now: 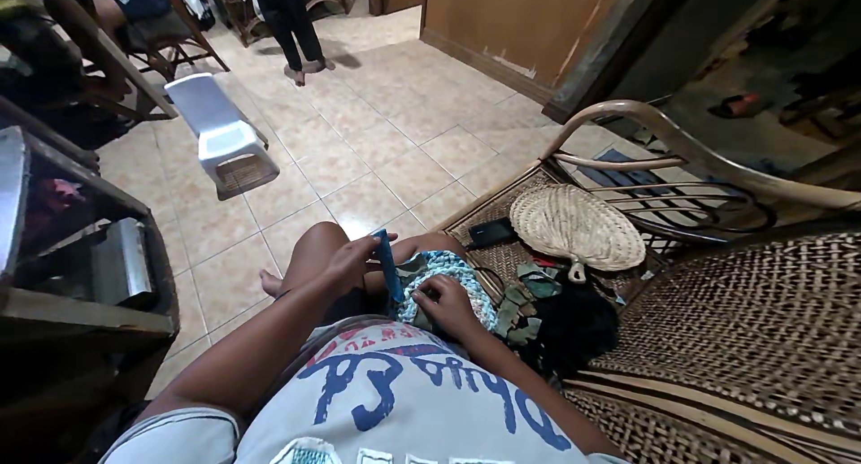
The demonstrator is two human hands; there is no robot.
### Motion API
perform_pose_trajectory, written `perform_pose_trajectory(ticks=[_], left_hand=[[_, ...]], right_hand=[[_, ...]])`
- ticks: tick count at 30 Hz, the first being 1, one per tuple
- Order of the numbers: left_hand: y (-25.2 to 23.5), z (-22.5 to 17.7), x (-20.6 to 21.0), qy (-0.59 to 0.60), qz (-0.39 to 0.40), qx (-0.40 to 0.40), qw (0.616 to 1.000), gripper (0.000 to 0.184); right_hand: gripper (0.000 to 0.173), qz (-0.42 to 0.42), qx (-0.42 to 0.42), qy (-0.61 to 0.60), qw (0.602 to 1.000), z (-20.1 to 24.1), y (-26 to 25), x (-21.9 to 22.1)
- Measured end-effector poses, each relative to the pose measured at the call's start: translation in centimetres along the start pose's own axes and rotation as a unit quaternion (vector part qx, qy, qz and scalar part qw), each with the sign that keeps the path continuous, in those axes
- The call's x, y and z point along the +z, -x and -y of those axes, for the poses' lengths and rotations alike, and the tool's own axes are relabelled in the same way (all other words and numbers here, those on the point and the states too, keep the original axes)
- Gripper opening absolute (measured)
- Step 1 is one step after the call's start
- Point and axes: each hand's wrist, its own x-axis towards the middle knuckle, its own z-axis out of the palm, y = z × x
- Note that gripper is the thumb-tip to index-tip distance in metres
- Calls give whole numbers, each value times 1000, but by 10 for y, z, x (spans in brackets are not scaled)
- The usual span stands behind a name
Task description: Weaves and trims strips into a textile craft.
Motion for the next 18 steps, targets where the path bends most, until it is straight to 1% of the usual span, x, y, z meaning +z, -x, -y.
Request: perform_pose_trajectory(ticks=[4, 7, 10, 12, 14, 16, 18], left_hand=[[8, -6, -2, -41, 12, 15, 999, 38], [13, -6, 1, -69, 3, 35, 997, 31], [16, -5, 4, -91, 16, 72, 993, 23], [20, -10, 8, -114, 18, 86, 990, 22], [24, -16, 13, -123, 19, 95, 988, 20], [26, -19, 17, -115, 21, 107, 987, 13], [26, -15, 18, -117, 22, 124, 985, 12]], right_hand=[[33, 12, 14, -32, 999, 0, -2, -4], [31, -9, -4, -83, 996, 8, -4, -9], [27, -73, -61, -154, 983, 25, -5, -15], [22, -132, -120, -183, 967, 33, -9, -16], [17, -171, -173, -199, 949, 42, -13, -18], [16, -178, -207, -213, 938, 50, -15, -22], [16, -150, -210, -231, 938, 57, -14, -27]])
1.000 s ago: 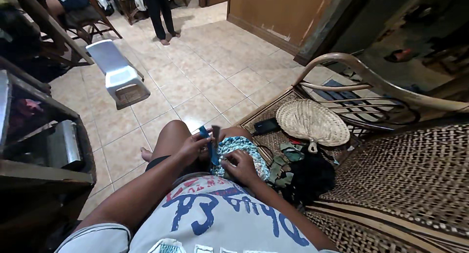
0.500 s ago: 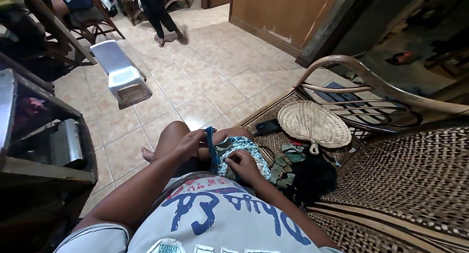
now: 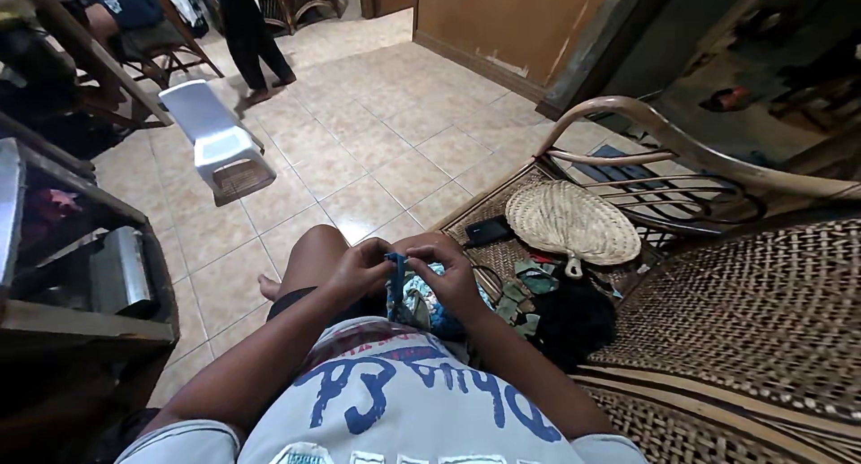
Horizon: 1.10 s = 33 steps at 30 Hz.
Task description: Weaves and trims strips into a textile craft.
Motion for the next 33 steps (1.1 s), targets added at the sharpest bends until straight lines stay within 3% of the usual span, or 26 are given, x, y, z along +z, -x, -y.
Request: perform_pose_trajectory(ticks=[4, 9, 14, 20, 29, 33], left_hand=[[2, 3, 5, -14, -10, 21, 1000, 16], [2, 10, 8, 5, -12, 40, 999, 10], [7, 20, 17, 2, 4, 111, 994, 35], [11, 16, 27, -68, -38, 126, 989, 18], [13, 21, 31, -65, -22, 87, 994, 22], [12, 27, 34, -40, -19, 98, 994, 19]], right_hand=[[19, 55, 63, -29, 996, 8, 1, -1], [11, 44, 100, -81, 991, 8, 6, 0], [7, 19, 134, -106, 985, 11, 9, -1], [7, -11, 118, -104, 987, 14, 14, 4], [10, -22, 41, -37, 998, 1, 19, 4], [10, -27, 64, -52, 996, 2, 20, 3]])
